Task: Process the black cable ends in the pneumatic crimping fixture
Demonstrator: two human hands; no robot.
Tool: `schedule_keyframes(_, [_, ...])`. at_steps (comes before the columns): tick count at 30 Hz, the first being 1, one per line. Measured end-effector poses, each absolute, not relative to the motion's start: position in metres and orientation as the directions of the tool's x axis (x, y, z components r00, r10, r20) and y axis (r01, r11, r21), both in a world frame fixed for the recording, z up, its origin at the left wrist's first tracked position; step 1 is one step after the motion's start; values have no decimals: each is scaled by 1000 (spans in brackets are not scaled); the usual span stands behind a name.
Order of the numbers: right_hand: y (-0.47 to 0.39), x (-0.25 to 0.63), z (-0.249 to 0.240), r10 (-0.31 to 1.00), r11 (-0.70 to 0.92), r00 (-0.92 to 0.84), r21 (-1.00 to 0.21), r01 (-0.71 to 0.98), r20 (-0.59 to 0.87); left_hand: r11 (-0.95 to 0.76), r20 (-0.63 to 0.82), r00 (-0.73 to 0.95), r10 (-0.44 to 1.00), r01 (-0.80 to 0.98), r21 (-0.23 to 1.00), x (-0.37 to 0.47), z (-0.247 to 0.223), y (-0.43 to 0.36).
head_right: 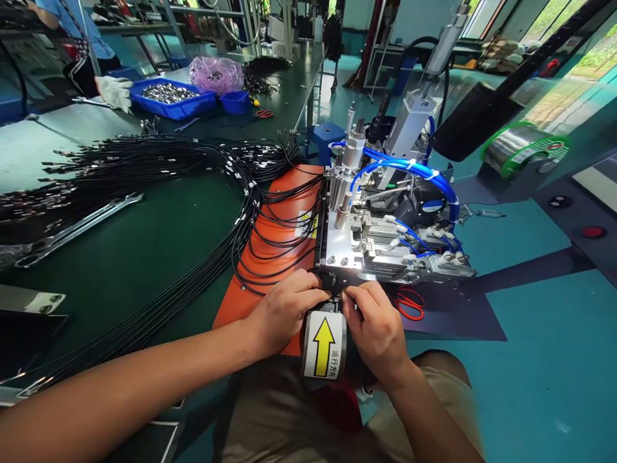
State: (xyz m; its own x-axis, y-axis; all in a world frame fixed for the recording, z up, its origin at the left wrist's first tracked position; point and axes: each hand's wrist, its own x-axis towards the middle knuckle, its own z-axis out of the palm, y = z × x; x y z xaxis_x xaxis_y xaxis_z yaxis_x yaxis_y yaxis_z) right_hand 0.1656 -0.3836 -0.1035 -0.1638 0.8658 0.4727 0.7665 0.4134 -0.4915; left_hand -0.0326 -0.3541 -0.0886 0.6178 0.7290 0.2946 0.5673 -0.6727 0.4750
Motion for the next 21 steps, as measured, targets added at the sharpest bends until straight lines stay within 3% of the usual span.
schedule_keyframes(6, [-385,161,-101,870,381,-116,-505,775,479,-672,304,609,733,576,466,-33,-89,-354])
schedule_keyframes(11, [-389,159,-102,900,329,-57,-585,742,433,-676,304,616,727,562,477,-33,-90,-354])
schedule_keyframes(21, [-390,157,-105,978,14,163,-820,573,130,-673,316,607,729,552,493,-34,-91,-354])
